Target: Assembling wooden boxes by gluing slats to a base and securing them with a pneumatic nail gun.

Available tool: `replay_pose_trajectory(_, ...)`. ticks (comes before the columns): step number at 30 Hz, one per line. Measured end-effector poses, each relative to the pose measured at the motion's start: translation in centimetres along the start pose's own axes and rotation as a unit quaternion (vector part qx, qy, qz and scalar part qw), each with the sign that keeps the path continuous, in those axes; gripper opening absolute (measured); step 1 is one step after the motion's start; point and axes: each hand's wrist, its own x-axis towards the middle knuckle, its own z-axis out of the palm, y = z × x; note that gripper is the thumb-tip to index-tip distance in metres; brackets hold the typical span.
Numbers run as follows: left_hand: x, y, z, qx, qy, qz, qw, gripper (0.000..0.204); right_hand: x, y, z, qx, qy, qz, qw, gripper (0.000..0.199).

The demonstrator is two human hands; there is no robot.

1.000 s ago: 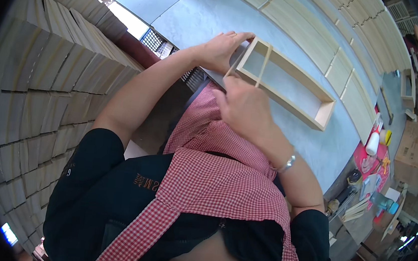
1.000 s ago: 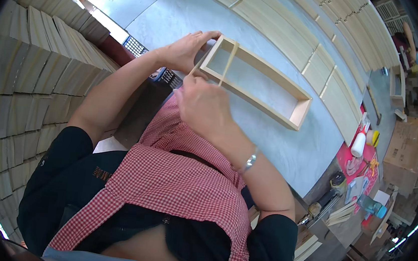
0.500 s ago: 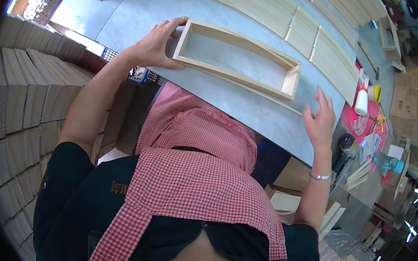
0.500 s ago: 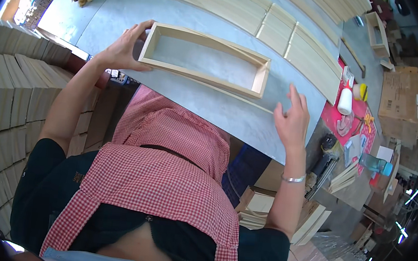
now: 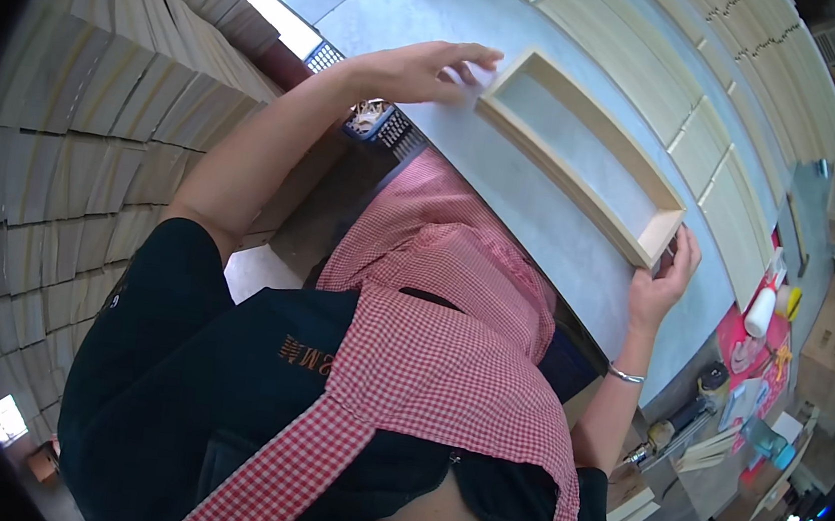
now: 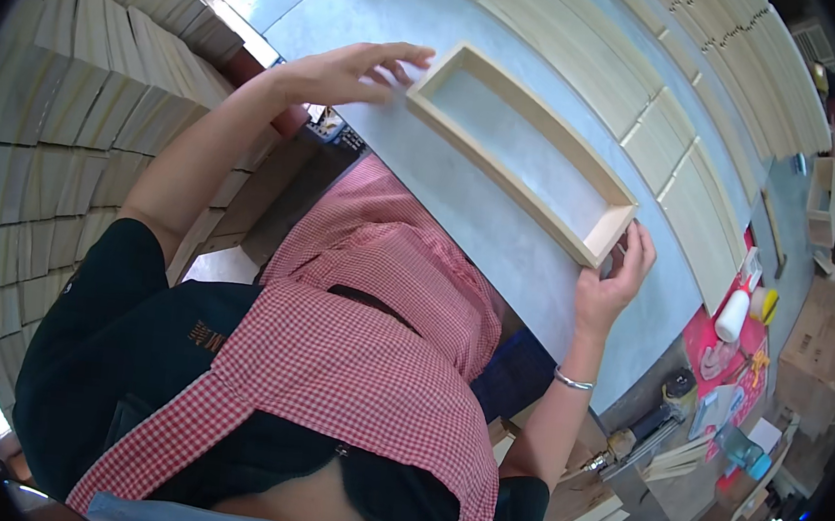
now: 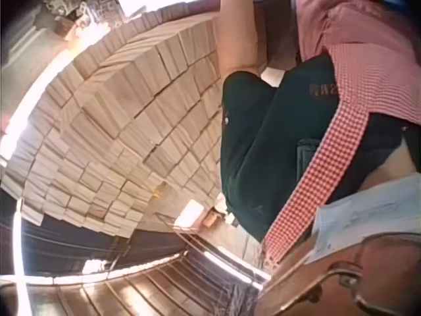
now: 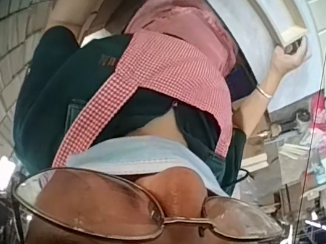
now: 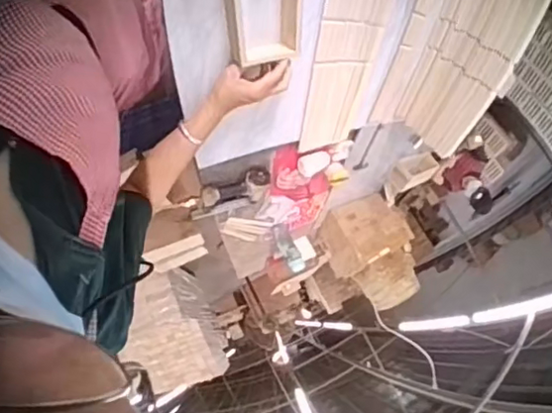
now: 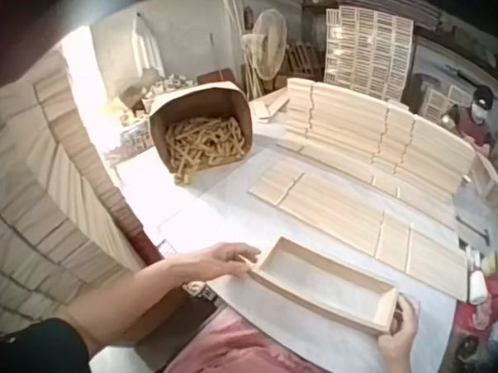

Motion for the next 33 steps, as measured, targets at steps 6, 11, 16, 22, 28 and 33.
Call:
replay_pose_trajectory(6, 0.4, 0.8, 0.8, -0.218, 0.022, -0.124, 0.968, 0.039, -0.5, 0.3, -0.5, -0.051, -0.019, 0.024, 0.998, 0.062)
replay_pose_trajectory(11, 0.9, -0.2, 0.9, -0.309, 0.026, -0.148, 0.939, 0.034, -0.7, -0.1, -0.4, -0.025, -0.044, 0.092, 0.995, 0.063)
replay_pose_trajectory(16, 1.4, -0.7, 0.0, -0.319, -0.016, -0.149, 0.936, 0.030, -0.8, -0.8, -0.2, -0.007, -0.046, 0.110, 0.993, 0.065)
replay_pose_trajectory(22, 2.0, -1.1, -1.4, -0.323, -0.092, -0.171, 0.926, 0.016, -0.8, -0.3, -0.1, -0.014, -0.045, 0.093, 0.995, 0.063)
replay_pose_trajectory(28, 2.4, 0.7, -0.1, 0.001, -0.009, -0.102, 0.995, 0.009, -0.5, -0.7, 0.0, -0.026, -0.058, 0.087, 0.994, 0.066)
replay_pose_trajectory(33, 2.5, 1.4, 0.0, 0.130, -0.008, -0.055, 0.990, 0.009, -0.7, 0.1, 0.3, -0.086, -0.048, 0.023, 0.995, 0.065)
